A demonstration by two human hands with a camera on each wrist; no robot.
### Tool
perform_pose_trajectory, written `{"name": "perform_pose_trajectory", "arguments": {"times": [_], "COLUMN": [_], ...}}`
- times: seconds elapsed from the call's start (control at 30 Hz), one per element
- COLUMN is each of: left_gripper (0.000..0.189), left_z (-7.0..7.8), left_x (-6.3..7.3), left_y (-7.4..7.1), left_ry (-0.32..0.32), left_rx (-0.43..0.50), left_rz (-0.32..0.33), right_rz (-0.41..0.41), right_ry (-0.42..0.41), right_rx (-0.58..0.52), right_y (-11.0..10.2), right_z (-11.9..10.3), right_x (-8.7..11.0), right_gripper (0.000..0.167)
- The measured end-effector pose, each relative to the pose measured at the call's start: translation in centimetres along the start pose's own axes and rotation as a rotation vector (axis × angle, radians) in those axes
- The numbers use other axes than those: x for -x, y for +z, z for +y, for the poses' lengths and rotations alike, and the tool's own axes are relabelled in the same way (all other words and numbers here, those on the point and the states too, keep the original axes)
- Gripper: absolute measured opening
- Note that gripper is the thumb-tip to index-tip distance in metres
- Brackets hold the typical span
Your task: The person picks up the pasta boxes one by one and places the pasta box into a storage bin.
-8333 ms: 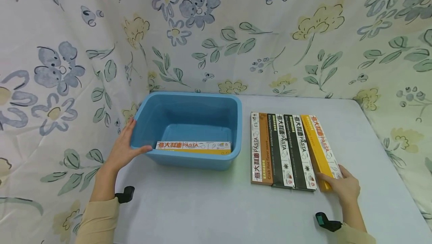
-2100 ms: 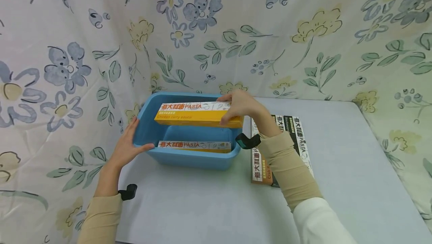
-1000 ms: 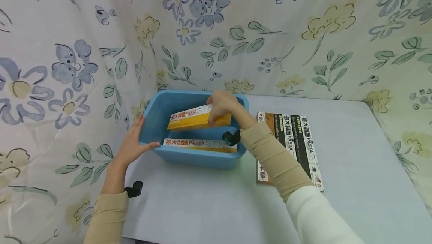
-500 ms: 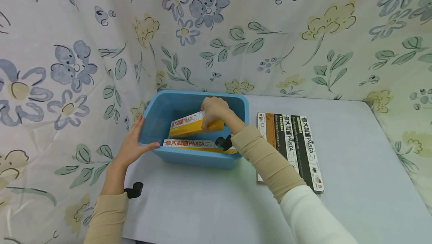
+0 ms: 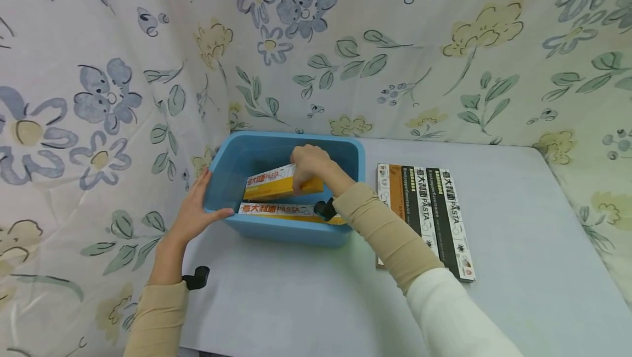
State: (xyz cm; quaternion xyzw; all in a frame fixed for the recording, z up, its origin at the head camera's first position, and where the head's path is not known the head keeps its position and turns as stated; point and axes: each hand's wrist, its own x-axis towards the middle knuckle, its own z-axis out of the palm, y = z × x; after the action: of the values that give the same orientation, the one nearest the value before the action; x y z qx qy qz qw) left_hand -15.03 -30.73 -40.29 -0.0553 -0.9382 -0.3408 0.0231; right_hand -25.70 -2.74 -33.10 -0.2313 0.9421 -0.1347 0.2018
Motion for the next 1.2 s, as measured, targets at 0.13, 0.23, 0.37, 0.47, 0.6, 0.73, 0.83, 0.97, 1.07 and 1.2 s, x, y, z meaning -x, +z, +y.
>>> {"name": "perform_pose_trajectory", "arguments": {"times": [0.13,0.23,0.37,0.47,0.6,0.73,0.83,0.97,1.07,1.2], "left_gripper": [0.109,0.110,0.112,0.110,0.109,0.110,0.110,0.108,0.107,0.108], "left_z": [0.1,0.1,0.2,0.3,0.3,0.5,0.5,0.3,0.2,0.3], "left_x": [0.0,0.0,0.0,0.0,0.0,0.1,0.1,0.1,0.1,0.1], "left_y": [0.0,0.1,0.1,0.2,0.1,-0.1,-0.1,0.0,0.1,0.2], "left_ry": [-0.013,-0.024,-0.029,-0.019,-0.009,-0.018,-0.029,-0.037,-0.035,-0.030], "left_rx": [-0.005,-0.008,-0.010,-0.006,0.003,0.000,0.001,-0.003,-0.006,-0.001], "left_rz": [-0.001,-0.010,-0.018,-0.011,-0.005,-0.006,-0.009,-0.003,0.003,0.003], "right_rz": [-0.006,-0.008,-0.029,-0.030,-0.005,0.005,0.007,0.030,0.062,0.112], "right_ry": [0.023,0.052,0.081,0.070,0.026,-0.006,-0.019,-0.031,-0.052,-0.124], "right_rx": [0.028,0.087,0.143,0.090,-0.030,-0.133,-0.177,-0.218,-0.295,-0.484], "right_y": [0.1,0.5,1.0,0.7,-0.2,-1.0,-1.4,-1.8,-1.9,-2.0], "right_z": [0.1,0.2,0.9,1.4,1.8,2.2,2.5,3.0,3.7,4.7], "right_x": [0.2,0.0,-0.2,0.0,0.6,1.3,1.9,2.7,3.3,4.1], "right_gripper": [0.063,0.058,0.059,0.060,0.059,0.059,0.058,0.057,0.055,0.055]}}
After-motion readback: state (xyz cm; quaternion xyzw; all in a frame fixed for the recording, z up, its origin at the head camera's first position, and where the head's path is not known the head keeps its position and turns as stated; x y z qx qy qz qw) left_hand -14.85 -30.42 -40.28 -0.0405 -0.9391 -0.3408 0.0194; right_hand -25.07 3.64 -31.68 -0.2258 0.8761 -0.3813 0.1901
